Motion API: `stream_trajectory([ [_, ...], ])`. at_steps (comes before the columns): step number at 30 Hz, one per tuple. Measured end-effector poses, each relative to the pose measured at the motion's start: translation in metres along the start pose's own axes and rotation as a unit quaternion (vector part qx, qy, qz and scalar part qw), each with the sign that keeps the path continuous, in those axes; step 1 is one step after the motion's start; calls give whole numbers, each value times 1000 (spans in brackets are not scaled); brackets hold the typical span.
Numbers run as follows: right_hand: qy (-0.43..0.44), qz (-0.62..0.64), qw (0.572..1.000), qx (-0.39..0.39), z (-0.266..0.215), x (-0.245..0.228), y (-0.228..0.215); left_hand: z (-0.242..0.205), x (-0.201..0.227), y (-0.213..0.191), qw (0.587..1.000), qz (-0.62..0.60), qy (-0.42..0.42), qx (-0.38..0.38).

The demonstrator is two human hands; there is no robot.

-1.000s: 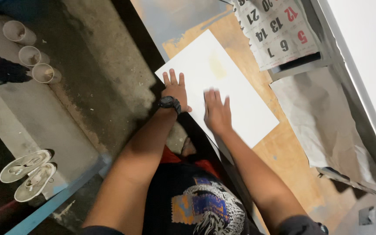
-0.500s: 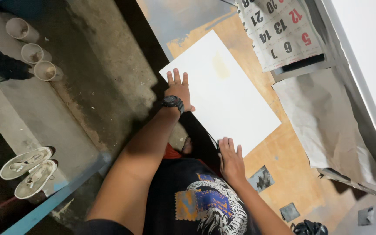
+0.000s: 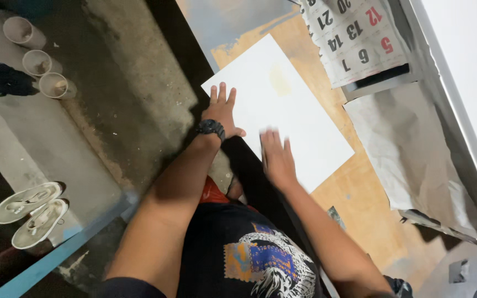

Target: The person sands a white rectangular sheet on a wooden table using a sanding block. They hold the sheet with one hand and rub the surface with the block in the other hand, moving across different areas of the sheet.

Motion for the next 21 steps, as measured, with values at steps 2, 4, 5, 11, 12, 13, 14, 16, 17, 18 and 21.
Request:
stream_trajectory([
  [2,-63,3,996,58,-72,17,51,1,-5,4,1000,-3,7,17],
  [4,-75,-16,995,56,-95,36,66,10,-5,5,1000,-6,7,26],
  [5,-75,-29,996,48,-118,39,77,8,-6,13,1000,-4,12,21],
  [11,-125,-53,990,44,37,11,18,2,-2,0,999,-2,14,28],
  [12,-122,-51,990,40,54,8,11,3,-2,3,1000,-2,15,24],
  [13,-108,-36,993,41,75,2,3,4,-4,2,1000,5,15,19],
  [14,-94,-21,994,42,96,-3,-6,4,-6,1,1000,12,16,13],
  [16,-90,-13,995,47,88,-4,-1,13,-8,4,1000,7,17,8],
  [17,-84,-6,995,52,82,-6,0,16,-9,5,1000,2,21,3],
  [18,-81,-6,995,53,47,-1,15,16,-11,11,1000,4,24,3],
  [21,-106,-25,993,47,-42,20,48,25,-12,18,1000,2,18,12],
])
Point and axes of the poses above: each hand's wrist, its own z-axis towards the middle knuckle, its own y-axis out of the palm, x = y × z, the point moved 1 cm from there along z, towards the middle knuckle, and after that the axes turned 9 degrees about -y, right-handed, at the moved point
